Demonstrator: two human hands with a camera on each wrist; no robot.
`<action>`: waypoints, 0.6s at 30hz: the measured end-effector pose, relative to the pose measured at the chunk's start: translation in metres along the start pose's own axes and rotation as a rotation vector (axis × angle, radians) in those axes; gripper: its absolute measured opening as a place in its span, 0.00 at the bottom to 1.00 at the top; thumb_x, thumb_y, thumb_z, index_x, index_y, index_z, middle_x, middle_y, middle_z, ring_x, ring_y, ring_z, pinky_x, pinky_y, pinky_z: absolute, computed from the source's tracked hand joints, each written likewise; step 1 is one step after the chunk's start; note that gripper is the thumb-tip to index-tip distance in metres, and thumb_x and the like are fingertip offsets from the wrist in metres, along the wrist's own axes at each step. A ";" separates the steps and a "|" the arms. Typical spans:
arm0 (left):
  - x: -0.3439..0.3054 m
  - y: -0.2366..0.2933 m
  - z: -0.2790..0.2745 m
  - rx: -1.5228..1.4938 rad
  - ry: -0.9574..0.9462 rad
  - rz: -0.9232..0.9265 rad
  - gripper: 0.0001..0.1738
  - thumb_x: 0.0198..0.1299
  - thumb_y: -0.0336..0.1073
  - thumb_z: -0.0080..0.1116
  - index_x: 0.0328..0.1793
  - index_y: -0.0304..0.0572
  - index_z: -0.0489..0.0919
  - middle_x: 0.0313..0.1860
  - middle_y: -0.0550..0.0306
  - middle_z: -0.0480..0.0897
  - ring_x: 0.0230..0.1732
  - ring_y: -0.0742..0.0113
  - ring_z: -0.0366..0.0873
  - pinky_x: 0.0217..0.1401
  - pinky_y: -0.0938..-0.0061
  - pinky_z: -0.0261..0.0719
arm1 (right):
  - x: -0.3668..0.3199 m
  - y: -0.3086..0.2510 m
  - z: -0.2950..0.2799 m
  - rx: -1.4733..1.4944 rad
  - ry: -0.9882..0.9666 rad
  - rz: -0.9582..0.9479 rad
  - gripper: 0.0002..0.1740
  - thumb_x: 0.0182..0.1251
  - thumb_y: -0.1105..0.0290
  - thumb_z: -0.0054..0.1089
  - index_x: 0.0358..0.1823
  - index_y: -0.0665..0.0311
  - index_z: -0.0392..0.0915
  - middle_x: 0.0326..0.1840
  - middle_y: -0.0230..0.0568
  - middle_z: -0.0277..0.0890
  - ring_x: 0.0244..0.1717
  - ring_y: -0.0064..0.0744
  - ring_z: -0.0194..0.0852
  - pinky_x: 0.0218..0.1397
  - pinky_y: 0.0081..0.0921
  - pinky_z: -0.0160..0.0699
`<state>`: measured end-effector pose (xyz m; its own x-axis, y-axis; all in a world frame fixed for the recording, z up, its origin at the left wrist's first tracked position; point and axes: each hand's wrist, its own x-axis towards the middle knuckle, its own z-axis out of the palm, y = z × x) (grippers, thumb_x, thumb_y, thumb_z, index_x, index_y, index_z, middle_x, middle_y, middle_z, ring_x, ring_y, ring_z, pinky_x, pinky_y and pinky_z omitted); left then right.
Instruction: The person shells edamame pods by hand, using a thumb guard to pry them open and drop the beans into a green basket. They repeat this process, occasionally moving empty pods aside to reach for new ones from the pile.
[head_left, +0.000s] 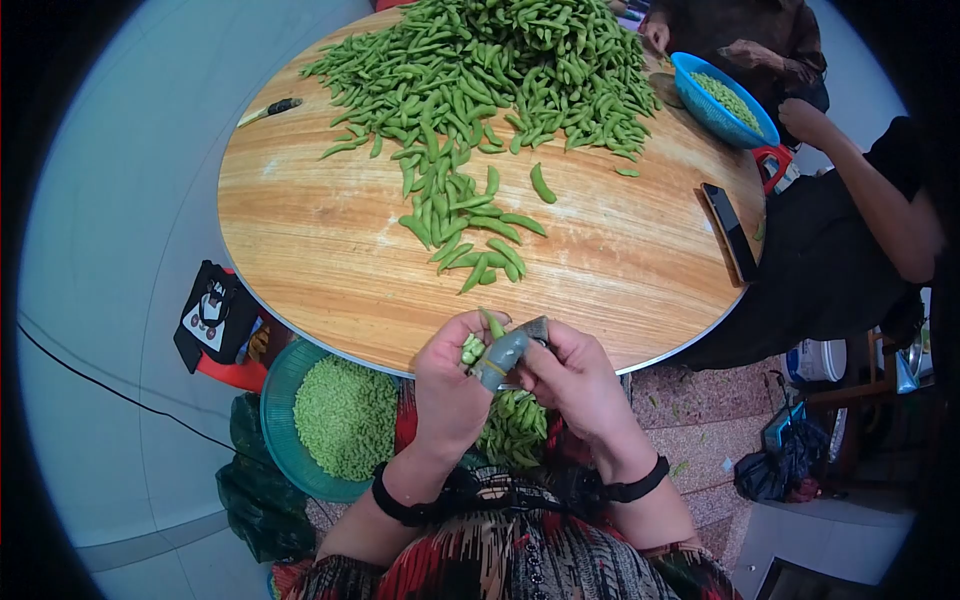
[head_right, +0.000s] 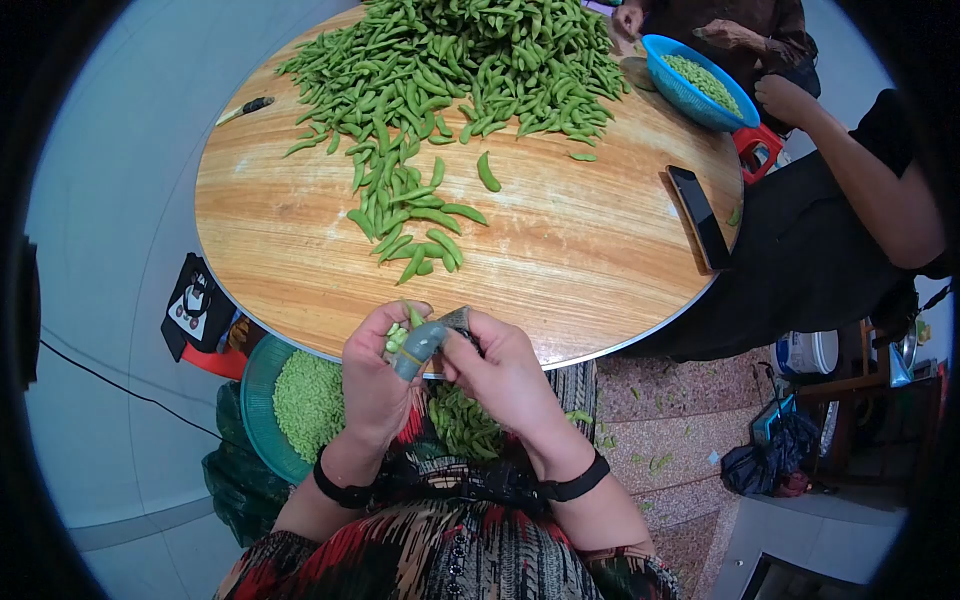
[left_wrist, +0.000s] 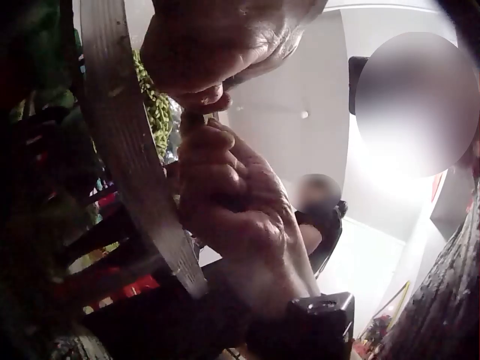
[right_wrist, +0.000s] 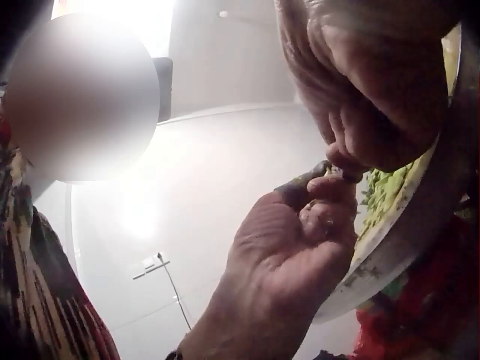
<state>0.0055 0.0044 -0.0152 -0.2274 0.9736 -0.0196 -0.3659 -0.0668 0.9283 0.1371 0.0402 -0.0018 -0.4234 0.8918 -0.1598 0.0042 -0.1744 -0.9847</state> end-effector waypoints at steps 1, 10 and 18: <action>0.000 0.001 -0.001 -0.059 0.025 -0.025 0.14 0.56 0.21 0.54 0.51 0.32 0.73 0.36 0.60 0.76 0.27 0.79 0.72 0.25 0.90 0.68 | 0.001 -0.006 -0.001 0.194 -0.040 0.197 0.13 0.69 0.66 0.49 0.29 0.65 0.72 0.19 0.26 0.70 0.18 0.15 0.61 0.20 0.16 0.60; 0.007 0.020 -0.027 -0.295 0.106 -0.135 0.15 0.58 0.20 0.47 0.51 0.33 0.77 0.31 0.62 0.77 0.25 0.83 0.66 0.22 0.91 0.58 | 0.043 -0.022 0.008 -0.922 0.140 -0.545 0.09 0.63 0.66 0.54 0.37 0.65 0.73 0.17 0.44 0.74 0.20 0.39 0.77 0.23 0.35 0.72; -0.004 0.019 -0.033 0.006 -0.055 -0.270 0.15 0.58 0.23 0.50 0.53 0.33 0.76 0.32 0.61 0.75 0.27 0.83 0.67 0.26 0.91 0.63 | 0.069 -0.013 0.009 -1.296 0.189 -0.416 0.11 0.59 0.67 0.54 0.42 0.63 0.73 0.21 0.50 0.75 0.26 0.51 0.77 0.30 0.42 0.76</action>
<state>-0.0300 -0.0080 -0.0097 -0.0734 0.9663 -0.2466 -0.4012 0.1978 0.8944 0.0991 0.1004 0.0006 -0.4730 0.8430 0.2561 0.7880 0.5348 -0.3051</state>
